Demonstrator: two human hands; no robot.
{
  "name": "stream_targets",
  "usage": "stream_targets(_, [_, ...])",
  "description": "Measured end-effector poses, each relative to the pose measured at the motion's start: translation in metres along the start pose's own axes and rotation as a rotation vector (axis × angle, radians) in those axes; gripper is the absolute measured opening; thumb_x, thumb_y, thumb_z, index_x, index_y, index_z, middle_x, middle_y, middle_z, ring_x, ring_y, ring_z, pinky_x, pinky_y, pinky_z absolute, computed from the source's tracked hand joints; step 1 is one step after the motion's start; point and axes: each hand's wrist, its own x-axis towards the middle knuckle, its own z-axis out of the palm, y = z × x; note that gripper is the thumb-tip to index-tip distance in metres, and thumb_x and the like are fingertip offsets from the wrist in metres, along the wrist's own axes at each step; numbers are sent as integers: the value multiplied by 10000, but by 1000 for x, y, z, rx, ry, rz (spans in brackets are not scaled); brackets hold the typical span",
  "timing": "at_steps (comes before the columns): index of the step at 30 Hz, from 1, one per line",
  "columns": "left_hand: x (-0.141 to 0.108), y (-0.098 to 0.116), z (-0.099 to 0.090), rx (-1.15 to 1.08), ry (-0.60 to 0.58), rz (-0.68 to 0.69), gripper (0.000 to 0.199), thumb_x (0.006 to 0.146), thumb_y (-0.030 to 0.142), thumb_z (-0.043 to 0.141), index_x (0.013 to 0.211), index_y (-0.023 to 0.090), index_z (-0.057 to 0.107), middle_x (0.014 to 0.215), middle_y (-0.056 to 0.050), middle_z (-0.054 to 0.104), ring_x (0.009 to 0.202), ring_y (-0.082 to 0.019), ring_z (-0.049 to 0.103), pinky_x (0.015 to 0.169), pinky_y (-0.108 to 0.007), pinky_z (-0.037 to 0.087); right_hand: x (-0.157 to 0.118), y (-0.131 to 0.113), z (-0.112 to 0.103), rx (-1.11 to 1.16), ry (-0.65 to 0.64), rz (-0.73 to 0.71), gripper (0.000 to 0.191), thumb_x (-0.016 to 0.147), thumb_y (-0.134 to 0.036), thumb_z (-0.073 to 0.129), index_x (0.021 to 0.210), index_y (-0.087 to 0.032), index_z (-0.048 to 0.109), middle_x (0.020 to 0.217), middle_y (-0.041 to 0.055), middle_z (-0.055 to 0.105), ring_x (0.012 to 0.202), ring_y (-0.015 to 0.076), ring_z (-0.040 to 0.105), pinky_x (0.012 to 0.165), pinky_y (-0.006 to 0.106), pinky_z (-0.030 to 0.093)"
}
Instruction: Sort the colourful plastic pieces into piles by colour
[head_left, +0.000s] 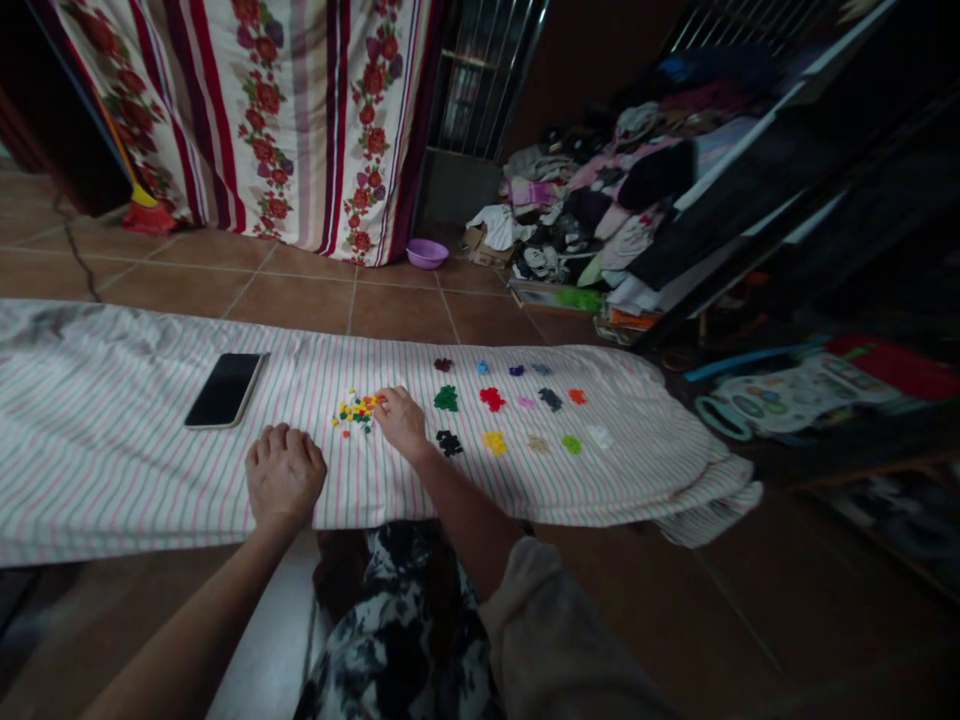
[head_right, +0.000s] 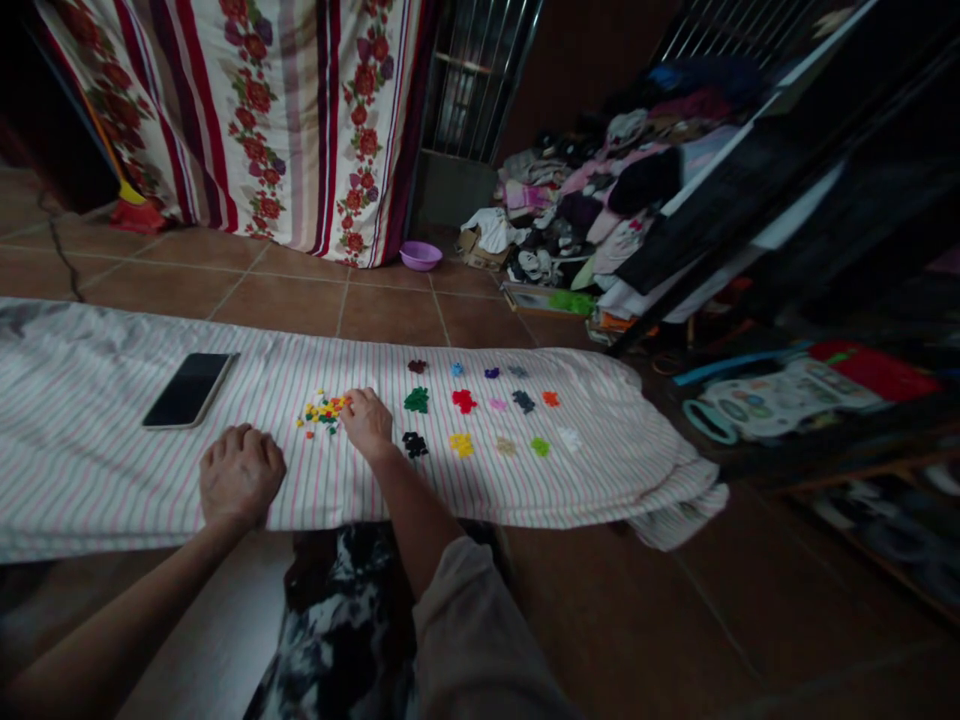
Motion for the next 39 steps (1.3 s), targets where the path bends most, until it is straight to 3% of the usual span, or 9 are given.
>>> stream_targets(8, [0, 3, -5, 22, -26, -2, 348, 861, 297, 296, 925, 120, 589, 1087, -166, 605, 1084, -281, 502, 870, -392, 354, -3, -3, -4, -36, -1, -9, 193, 914, -250, 457, 1015, -263, 620, 1022, 14, 599, 903, 148, 569, 778, 249, 430])
stream_targets(14, [2, 5, -9, 23, -56, -29, 363, 859, 308, 282, 917, 130, 593, 1077, -165, 607, 1067, -285, 517, 859, -390, 360, -4, -4, -6, -40, -9, 10, 271, 942, -269, 404, 1115, -268, 611, 1066, 38, 585, 941, 171, 565, 813, 272, 434])
stream_targets(20, [1, 7, -13, 15, -68, -36, 386, 868, 309, 261, 917, 119, 593, 1097, -176, 606, 1058, -289, 528, 856, -396, 367, -5, -2, -6, 8, 23, 13, 260, 957, -298, 410, 1072, -245, 638, 1036, 43, 603, 952, 164, 568, 826, 258, 428])
stream_targets(27, [2, 8, -14, 19, -90, -53, 391, 868, 307, 270, 934, 113, 604, 1091, -178, 601, 1046, -280, 528, 856, -396, 369, -10, 0, -26, 197, 80, -113, 249, 955, -284, 409, 1101, -245, 607, 1087, 26, 640, 1010, 145, 583, 884, 249, 440])
stream_targets(32, [1, 7, -11, 61, -62, -32, 426, 886, 318, 237, 939, 102, 600, 1057, -164, 605, 1013, -265, 532, 858, -381, 362, -21, 22, -52, 332, 201, -87, 256, 920, -254, 421, 1080, -217, 618, 1055, 55, 658, 935, 145, 619, 852, 259, 481])
stream_targets(39, [1, 3, -5, 77, -41, -30, 400, 867, 328, 271, 935, 109, 598, 1066, -149, 610, 1002, -259, 533, 850, -372, 357, -53, 84, -88, 364, 414, 63, 221, 843, -310, 501, 985, -203, 633, 917, 58, 700, 812, 170, 654, 743, 300, 532])
